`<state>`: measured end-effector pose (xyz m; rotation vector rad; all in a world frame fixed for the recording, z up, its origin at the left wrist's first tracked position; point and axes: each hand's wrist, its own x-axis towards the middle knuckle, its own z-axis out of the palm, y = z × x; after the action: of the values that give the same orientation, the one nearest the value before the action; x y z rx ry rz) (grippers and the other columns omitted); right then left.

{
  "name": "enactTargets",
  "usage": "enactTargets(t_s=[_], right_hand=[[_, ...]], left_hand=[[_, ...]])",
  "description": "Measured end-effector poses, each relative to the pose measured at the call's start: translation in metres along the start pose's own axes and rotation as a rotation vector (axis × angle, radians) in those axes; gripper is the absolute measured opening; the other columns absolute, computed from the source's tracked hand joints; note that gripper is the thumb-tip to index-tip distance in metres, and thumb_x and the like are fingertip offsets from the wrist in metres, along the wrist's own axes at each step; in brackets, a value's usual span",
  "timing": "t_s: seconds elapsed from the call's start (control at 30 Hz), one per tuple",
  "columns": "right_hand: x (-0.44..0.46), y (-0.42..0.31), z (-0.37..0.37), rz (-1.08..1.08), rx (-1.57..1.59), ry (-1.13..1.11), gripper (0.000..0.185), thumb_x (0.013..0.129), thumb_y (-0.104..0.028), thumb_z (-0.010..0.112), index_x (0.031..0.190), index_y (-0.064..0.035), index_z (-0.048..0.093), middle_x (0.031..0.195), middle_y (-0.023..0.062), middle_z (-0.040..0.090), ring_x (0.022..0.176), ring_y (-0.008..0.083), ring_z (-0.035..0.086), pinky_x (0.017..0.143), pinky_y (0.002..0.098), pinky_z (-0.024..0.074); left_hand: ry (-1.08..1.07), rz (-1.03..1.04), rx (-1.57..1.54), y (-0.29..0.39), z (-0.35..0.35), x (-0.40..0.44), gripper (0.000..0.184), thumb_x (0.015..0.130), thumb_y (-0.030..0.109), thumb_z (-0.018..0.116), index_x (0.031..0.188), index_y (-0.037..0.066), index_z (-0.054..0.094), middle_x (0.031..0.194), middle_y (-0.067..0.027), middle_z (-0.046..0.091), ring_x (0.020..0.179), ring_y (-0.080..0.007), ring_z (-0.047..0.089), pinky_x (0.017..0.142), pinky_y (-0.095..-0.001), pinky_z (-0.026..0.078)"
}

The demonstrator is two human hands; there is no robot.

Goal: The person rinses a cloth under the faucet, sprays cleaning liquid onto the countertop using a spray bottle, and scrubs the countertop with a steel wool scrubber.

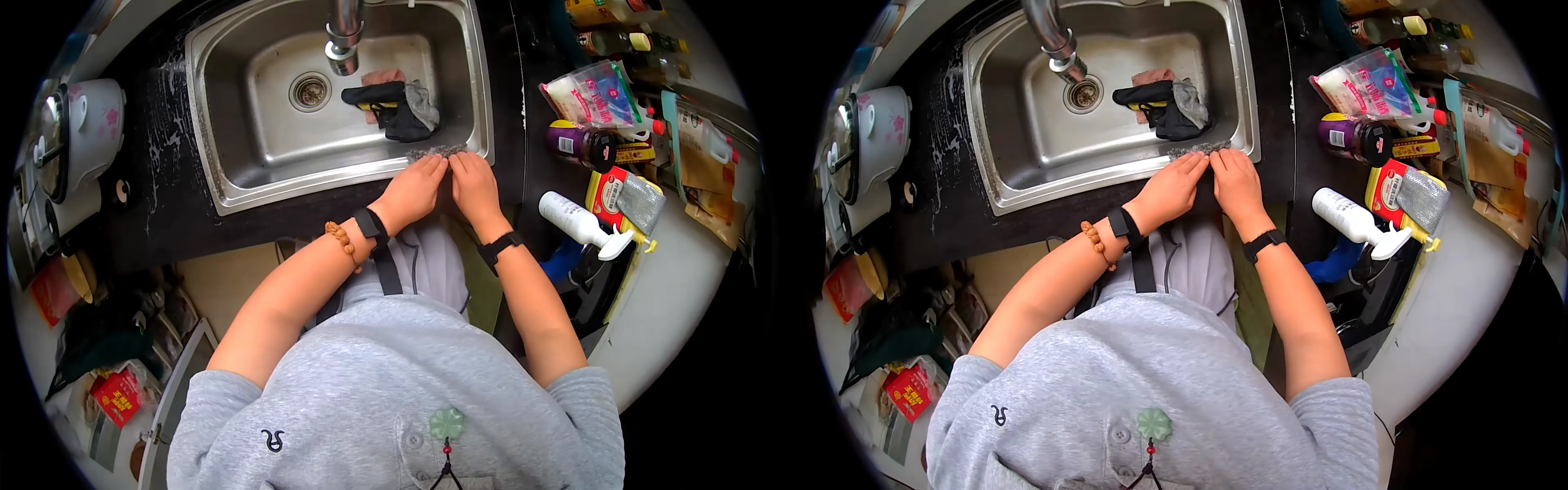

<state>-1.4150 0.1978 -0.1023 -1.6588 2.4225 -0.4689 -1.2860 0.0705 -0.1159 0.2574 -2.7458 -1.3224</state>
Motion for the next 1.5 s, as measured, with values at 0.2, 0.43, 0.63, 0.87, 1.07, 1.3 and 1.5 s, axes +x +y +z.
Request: enactTargets(t_s=[0.2,0.43,0.63,0.87,1.07,1.3,1.5], right_hand=[[0.016,-0.053,0.031,-0.033,0.239,0.065,0.031,0.076,-0.001,0.065,0.107,0.0017,0.064,0.105,0.0148,0.062,0.107,0.0329,0.059,0.097,0.0418,0.0471],[0.000,0.015,-0.001,0.058,0.137,0.114,0.023,0.076,0.001,0.065,0.100,-0.0001,0.067,0.098,0.0115,0.064,0.102,0.0318,0.061,0.092,0.0415,0.0492],[0.004,0.060,-0.026,0.137,0.047,0.053,0.016,0.078,0.000,0.068,0.094,-0.0015,0.070,0.100,0.0105,0.063,0.099,0.0307,0.062,0.085,0.0402,0.0528],[0.061,0.078,-0.019,0.096,-0.039,0.182,0.014,0.084,-0.005,0.068,0.096,0.0011,0.070,0.103,0.0133,0.066,0.098,0.0319,0.064,0.083,0.0404,0.0549],[0.137,0.107,-0.015,0.170,-0.016,0.186,0.022,0.088,-0.008,0.065,0.106,0.0029,0.072,0.104,0.0192,0.070,0.095,0.0380,0.067,0.086,0.0429,0.0540],[0.166,0.114,-0.014,0.145,-0.035,0.192,0.023,0.086,-0.008,0.065,0.106,0.0013,0.071,0.101,0.0159,0.069,0.095,0.0346,0.067,0.083,0.0425,0.0551],[0.268,0.140,-0.005,0.140,-0.071,0.243,0.020,0.089,-0.008,0.059,0.102,0.0019,0.070,0.100,0.0166,0.069,0.097,0.0340,0.066,0.085,0.0420,0.0549]], left_hand=[[-0.104,-0.207,0.001,-0.016,-0.058,-0.027,0.044,0.084,0.001,0.055,0.127,-0.006,0.057,0.127,-0.0238,0.062,0.121,-0.0394,0.058,0.106,-0.0438,0.047],[0.005,-0.044,-0.018,0.008,0.005,0.013,0.047,0.086,0.004,0.055,0.132,-0.009,0.053,0.133,-0.0266,0.057,0.127,-0.0407,0.053,0.110,-0.0436,0.043],[-0.067,0.052,0.001,0.019,0.037,0.053,0.058,0.084,0.002,0.054,0.139,-0.012,0.043,0.145,-0.0289,0.045,0.137,-0.0426,0.042,0.116,-0.0430,0.037],[0.132,0.029,-0.121,-0.010,0.057,0.092,0.068,0.077,-0.002,0.054,0.140,-0.017,0.035,0.148,-0.0391,0.034,0.141,-0.0481,0.034,0.120,-0.0458,0.030],[0.241,-0.033,-0.105,-0.030,0.022,0.164,0.063,0.082,0.002,0.052,0.140,-0.016,0.036,0.150,-0.0373,0.032,0.144,-0.0468,0.030,0.122,-0.0460,0.026],[0.261,-0.013,-0.110,-0.047,0.007,0.183,0.062,0.081,0.003,0.049,0.140,-0.013,0.039,0.149,-0.0361,0.035,0.143,-0.0472,0.032,0.121,-0.0468,0.026],[0.378,-0.009,-0.014,-0.093,-0.039,0.265,0.057,0.086,0.010,0.048,0.138,-0.012,0.043,0.145,-0.0361,0.041,0.141,-0.0473,0.035,0.120,-0.0471,0.028]])
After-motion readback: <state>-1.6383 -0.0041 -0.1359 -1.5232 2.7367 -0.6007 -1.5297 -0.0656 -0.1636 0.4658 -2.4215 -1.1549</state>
